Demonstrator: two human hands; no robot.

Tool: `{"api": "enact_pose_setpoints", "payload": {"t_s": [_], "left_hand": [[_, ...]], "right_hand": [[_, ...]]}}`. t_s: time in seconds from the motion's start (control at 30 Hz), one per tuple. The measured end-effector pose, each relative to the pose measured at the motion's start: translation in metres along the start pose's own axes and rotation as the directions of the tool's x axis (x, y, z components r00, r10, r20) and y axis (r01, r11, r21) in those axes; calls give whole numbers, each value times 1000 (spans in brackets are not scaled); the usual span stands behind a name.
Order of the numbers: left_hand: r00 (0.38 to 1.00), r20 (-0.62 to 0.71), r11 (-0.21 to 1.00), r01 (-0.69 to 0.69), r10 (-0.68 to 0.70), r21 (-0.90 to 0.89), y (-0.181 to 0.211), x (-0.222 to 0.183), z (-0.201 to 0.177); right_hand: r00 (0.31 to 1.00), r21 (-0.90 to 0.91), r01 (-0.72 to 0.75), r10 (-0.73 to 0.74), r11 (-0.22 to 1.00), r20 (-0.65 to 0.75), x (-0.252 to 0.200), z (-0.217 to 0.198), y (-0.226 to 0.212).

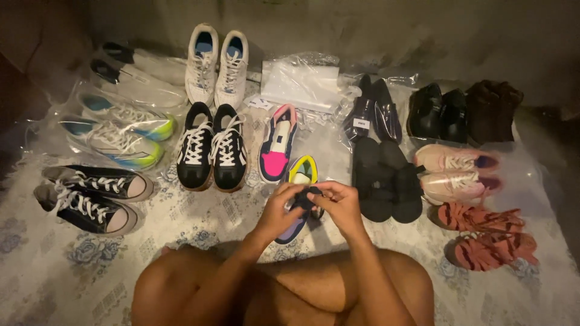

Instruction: A person is lacing a colorful sneaker while sitting on the floor surrounded by various other shoes.

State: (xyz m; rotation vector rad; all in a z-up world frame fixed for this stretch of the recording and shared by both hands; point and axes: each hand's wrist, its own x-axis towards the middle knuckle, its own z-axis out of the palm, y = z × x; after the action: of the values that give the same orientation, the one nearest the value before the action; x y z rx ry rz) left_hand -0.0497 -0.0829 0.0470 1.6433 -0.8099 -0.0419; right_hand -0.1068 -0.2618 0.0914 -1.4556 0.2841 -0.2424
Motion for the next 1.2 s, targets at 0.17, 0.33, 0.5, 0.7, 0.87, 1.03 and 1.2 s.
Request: {"api": "enact_pose_setpoints", "payload": {"t_s": [0.17,0.33,0.5,0.7,0.87,1.03,1.2], "left_hand": [[997,-5,989,77,-79,-123,37,7,-23],[992,-45,968,100,-114,-231,30,8,-26],[947,-110,762,171,-303,-625,30,13,-37],[725,-234,515,191,-648,-836,47,22,-68],[607,-301,428,73,-736,-901,41,14,-96],[535,-401,514,73,-743,-854,7,12,-118],[520,-386,505,104,-762,-857,-2,11,-125]], "right_hand": [[980,-54,116,-123,992,-155,10,-2,16],[934,-315,212,-287,925,-212,9,-2,8],[968,-143,47,-80,989,-236,14,-4,12],[964,-2,-90,87,996,-250,21,-17,10],[924,105,-191,215,976,-315,28,-45,18],[923,386,-219,319,896,-215,47,-83,48],[926,629,-181,346,756,-149,48,-93,47]]}}
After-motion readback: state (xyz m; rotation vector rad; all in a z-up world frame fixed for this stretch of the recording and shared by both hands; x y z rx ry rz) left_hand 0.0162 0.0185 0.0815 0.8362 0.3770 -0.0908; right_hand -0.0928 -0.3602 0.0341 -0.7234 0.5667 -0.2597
